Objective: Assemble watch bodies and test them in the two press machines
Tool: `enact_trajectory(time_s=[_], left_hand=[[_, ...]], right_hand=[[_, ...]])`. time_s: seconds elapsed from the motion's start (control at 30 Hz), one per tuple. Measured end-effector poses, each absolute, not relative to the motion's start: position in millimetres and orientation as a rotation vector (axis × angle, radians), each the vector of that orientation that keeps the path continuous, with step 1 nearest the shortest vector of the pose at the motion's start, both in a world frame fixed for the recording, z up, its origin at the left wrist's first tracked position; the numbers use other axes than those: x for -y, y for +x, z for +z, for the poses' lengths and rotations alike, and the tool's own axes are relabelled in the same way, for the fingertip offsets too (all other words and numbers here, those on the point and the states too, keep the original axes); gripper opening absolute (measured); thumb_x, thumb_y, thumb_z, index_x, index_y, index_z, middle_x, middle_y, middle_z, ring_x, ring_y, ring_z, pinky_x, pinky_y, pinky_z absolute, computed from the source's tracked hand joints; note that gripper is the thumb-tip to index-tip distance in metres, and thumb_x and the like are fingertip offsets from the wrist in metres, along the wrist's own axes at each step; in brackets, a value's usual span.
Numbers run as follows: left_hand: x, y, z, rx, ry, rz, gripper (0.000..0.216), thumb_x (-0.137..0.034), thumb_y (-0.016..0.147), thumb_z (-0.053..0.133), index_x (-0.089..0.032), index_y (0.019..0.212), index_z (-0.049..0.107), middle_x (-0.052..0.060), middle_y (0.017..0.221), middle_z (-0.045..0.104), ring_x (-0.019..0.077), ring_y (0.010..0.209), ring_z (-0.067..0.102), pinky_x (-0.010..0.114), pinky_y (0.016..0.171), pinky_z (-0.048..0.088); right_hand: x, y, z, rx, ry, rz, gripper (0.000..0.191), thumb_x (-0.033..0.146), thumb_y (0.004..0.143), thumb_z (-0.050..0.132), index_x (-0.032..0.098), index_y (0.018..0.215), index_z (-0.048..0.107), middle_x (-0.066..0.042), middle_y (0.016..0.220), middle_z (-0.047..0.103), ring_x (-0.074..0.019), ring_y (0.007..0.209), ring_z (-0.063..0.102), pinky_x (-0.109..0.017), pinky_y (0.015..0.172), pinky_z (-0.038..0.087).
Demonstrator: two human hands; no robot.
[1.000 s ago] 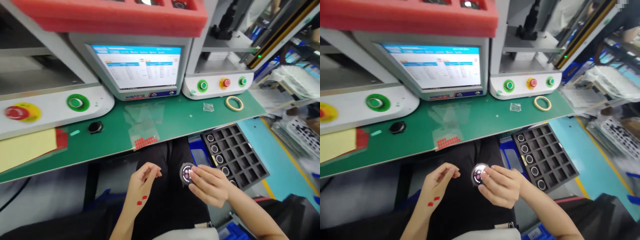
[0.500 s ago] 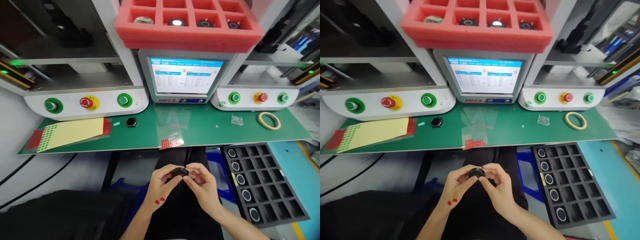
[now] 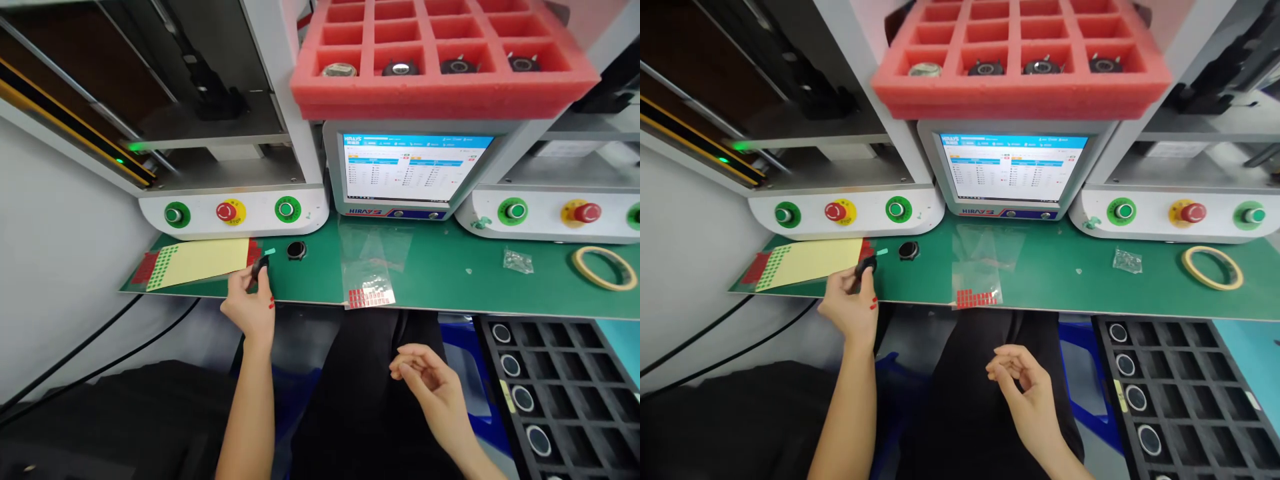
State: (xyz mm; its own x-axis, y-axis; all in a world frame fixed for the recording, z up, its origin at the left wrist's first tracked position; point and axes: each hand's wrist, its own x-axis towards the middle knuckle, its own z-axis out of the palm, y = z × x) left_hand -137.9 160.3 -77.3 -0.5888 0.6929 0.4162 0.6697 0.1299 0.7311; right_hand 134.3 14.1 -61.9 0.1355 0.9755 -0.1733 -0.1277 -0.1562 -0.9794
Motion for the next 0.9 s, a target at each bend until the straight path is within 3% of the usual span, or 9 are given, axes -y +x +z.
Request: enact_trajectory(time_s=[0.17, 0.43, 0.57, 0.9], left_hand=[[-176.2, -143.3, -81.4, -2.511, 1.618, 1.241, 0.014, -0.025, 0.082, 0.061, -0.019, 0.089, 0.072, 0.012, 0.099, 0.073, 0.0283, 0.096, 0.065, 0.036, 0.082, 0.044], [-193.3, -140.3, -90.4, -2.683, 1.686, 1.017, 0.023, -0.027, 0.087, 0.052, -0.017, 0.09, 0.073, 0.014, 0.092, 0.066, 0.0306, 0.094, 0.057, 0.036, 0.07, 0.036], [-206.9, -141.7, -86.9, -2.681, 1.726, 0.969, 0.018, -0.022, 0.083, 0.057, -0.017, 0.09, 0.073, 0.014, 0.094, 0.062, 0.0314, 0.094, 0.054, 0.036, 0.069, 0.037], [-197.7, -129.5, -73.2, -2.458, 1.831, 1.07, 0.02, -0.024, 0.086, 0.057, -0.016, 0.086, 0.075, 0.014, 0.092, 0.067, 0.0301, 0.095, 0.059, 0.045, 0.093, 0.038]], right_hand=[[-7.1, 135.7, -66.4, 1.048, -1.339, 1.204, 0.014, 0.032, 0.087, 0.067, 0.018, 0.09, 0.069, -0.005, 0.072, 0.073, -0.0156, 0.066, 0.071, -0.021, 0.065, 0.06], [-4.6, 146.9, -67.1, 1.031, -1.401, 1.068, 0.011, 0.031, 0.085, 0.069, 0.02, 0.082, 0.07, -0.002, 0.067, 0.071, -0.0127, 0.06, 0.069, -0.016, 0.06, 0.058], [-5.1, 147.6, -66.4, 1.027, -1.404, 1.062, 0.013, 0.032, 0.084, 0.069, 0.019, 0.081, 0.071, -0.003, 0.066, 0.071, -0.0139, 0.06, 0.069, -0.018, 0.059, 0.058], [-1.9, 150.4, -67.6, 1.024, -1.403, 0.99, 0.01, 0.028, 0.083, 0.069, 0.019, 0.079, 0.071, -0.002, 0.065, 0.072, -0.0147, 0.057, 0.07, -0.018, 0.056, 0.059]])
